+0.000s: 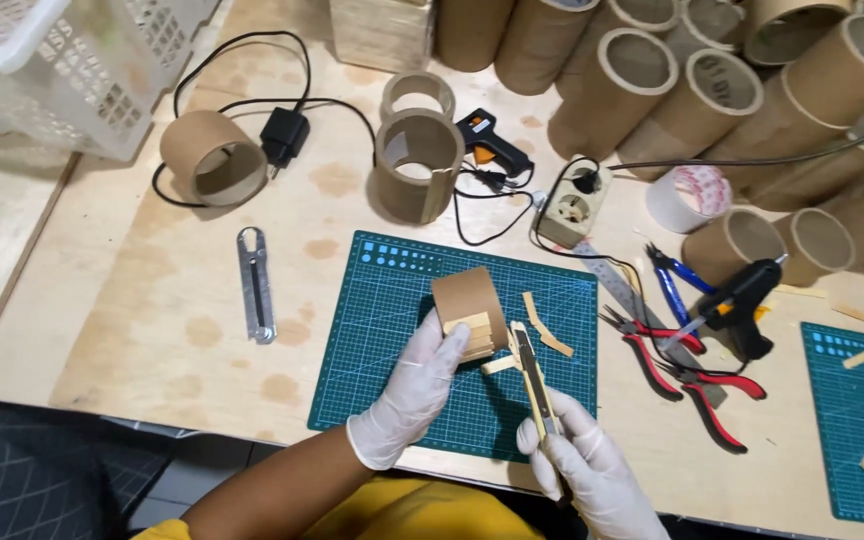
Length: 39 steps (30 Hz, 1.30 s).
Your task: Attaching wooden sticks to a cardboard ring using a hot glue gun and trimming them with a utility knife.
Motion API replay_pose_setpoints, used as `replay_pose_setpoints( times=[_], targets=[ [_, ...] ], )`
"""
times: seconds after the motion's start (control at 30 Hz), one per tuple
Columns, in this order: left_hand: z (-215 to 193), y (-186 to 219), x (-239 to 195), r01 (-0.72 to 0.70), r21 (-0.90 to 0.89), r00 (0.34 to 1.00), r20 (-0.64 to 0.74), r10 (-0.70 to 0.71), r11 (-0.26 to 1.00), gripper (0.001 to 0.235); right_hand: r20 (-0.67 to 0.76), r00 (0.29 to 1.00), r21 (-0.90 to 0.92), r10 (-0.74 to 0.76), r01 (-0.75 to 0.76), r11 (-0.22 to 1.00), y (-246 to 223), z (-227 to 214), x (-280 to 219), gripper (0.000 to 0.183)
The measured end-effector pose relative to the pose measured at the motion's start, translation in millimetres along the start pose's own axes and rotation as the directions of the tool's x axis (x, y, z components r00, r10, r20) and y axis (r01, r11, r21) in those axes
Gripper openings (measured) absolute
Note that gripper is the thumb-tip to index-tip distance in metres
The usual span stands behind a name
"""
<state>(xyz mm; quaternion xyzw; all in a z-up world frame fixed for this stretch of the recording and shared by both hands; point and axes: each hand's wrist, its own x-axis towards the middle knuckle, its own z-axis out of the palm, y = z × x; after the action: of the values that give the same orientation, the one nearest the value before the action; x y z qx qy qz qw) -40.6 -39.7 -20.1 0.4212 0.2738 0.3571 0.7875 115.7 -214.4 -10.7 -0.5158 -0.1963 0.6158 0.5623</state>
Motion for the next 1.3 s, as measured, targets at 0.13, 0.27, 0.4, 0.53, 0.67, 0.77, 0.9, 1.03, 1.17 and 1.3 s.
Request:
replay_pose_setpoints(
  times=[0.13,0.27,0.4,0.53,0.67,0.77,0.9,1.03,1.17,1.3],
  targets=[
    [-3,-14,5,-0.033,-0.074,0.999,0.0,0.033,0.997,0.052,-0.153,0.986,-0.233,-0.063,0.026,0.972,10,3,9,0.048],
    [3,-5,7,-0.057,-0.103,0.998,0.007,0.058,0.993,0.05,-0.264,0.95,-0.623,-0.166,-0.037,0.782,2,11,10,0.04],
    [8,4,3,-0.013,-0.129,1.0,-0.028,0.01,0.992,0.05,-0.218,0.965,-0.835,-0.147,-0.107,0.54,-2,18,8,0.061],
    [8,5,5,0.037,-0.089,0.998,-0.054,-0.042,0.995,0.052,-0.012,0.935,-0.943,-0.355,0.108,0.316,21,4,18,0.049],
    [9,2,6,0.043,-0.114,0.995,-0.083,-0.053,0.993,0.054,-0.06,0.952,-0.942,-0.301,0.045,0.332,9,19,26,0.04],
    [9,-2,6,0.029,-0.104,0.993,-0.115,-0.041,0.994,0.053,0.028,0.924,-0.966,-0.382,0.124,0.228,27,9,29,0.045],
    [7,-6,4,0.001,-0.106,0.995,-0.099,-0.011,0.994,0.053,0.055,0.911,-0.963,-0.409,0.157,0.221,24,15,29,0.05],
    [7,-6,2,-0.015,-0.118,0.994,-0.113,0.002,0.993,0.055,0.016,0.937,-0.957,-0.35,0.115,0.265,23,18,28,0.05],
    [9,2,-3,-0.042,-0.111,0.996,-0.079,0.033,0.993,0.056,0.007,0.947,-0.966,-0.322,0.09,0.244,19,25,28,0.051],
    [12,6,-4,-0.048,-0.039,0.994,-0.102,0.044,0.998,0.054,-0.022,0.951,-0.976,-0.307,0.046,0.211,26,24,30,0.056]
  ],
)
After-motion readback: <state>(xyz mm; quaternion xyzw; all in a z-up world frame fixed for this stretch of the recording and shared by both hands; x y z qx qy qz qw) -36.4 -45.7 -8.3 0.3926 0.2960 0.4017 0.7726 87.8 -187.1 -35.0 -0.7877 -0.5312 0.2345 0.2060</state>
